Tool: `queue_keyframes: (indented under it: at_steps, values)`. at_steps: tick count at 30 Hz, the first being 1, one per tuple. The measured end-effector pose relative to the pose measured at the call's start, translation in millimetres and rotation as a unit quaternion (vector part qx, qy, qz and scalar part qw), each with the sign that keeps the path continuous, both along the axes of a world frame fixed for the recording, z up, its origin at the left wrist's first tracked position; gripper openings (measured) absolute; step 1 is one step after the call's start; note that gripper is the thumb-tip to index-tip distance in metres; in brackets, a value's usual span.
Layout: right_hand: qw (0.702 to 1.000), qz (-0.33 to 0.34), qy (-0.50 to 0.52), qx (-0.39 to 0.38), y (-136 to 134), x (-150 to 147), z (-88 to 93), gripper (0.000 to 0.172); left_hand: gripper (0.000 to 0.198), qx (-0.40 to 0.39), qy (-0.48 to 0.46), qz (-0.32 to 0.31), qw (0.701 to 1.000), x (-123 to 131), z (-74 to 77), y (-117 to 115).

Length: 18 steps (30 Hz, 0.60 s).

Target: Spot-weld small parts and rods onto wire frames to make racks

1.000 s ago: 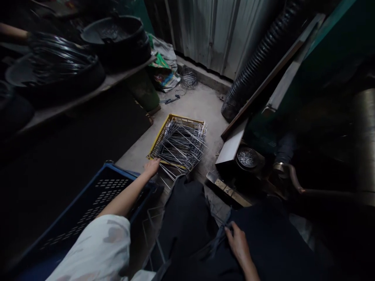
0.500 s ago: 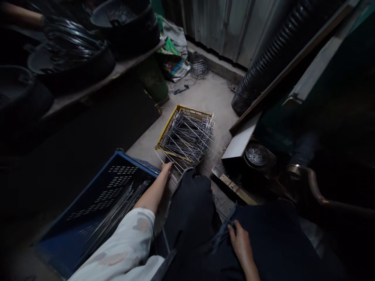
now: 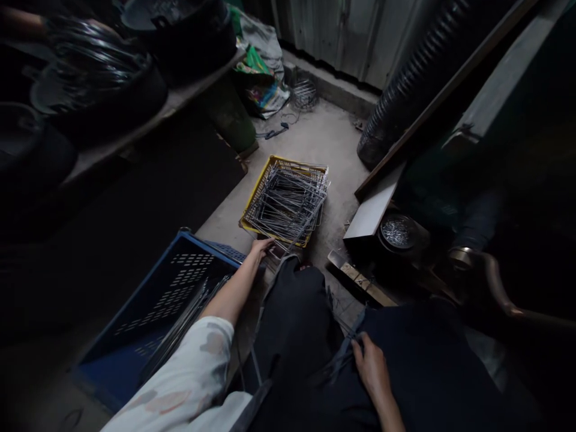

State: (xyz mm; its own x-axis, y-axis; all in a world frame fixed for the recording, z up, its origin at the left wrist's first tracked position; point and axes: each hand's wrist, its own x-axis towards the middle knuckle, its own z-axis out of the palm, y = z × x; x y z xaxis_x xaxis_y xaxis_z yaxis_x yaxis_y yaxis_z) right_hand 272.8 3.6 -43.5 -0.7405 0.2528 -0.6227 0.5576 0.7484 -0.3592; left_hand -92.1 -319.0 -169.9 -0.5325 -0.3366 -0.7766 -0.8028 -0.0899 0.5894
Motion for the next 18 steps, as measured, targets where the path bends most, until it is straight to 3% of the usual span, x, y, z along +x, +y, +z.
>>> queue_keyframes:
  at_steps: [9,18]
  values:
    - [1.0,-0.012,0.01,-0.002,-1,-1,1.5,0.045,0.034,0.018,0.023,-0.006,1.0,-15,21.0,44]
    - [1.0,-0.02,0.004,-0.002,0,-1,-0.8,0.046,0.031,0.019,0.015,-0.131,0.991,-29,50.2,87]
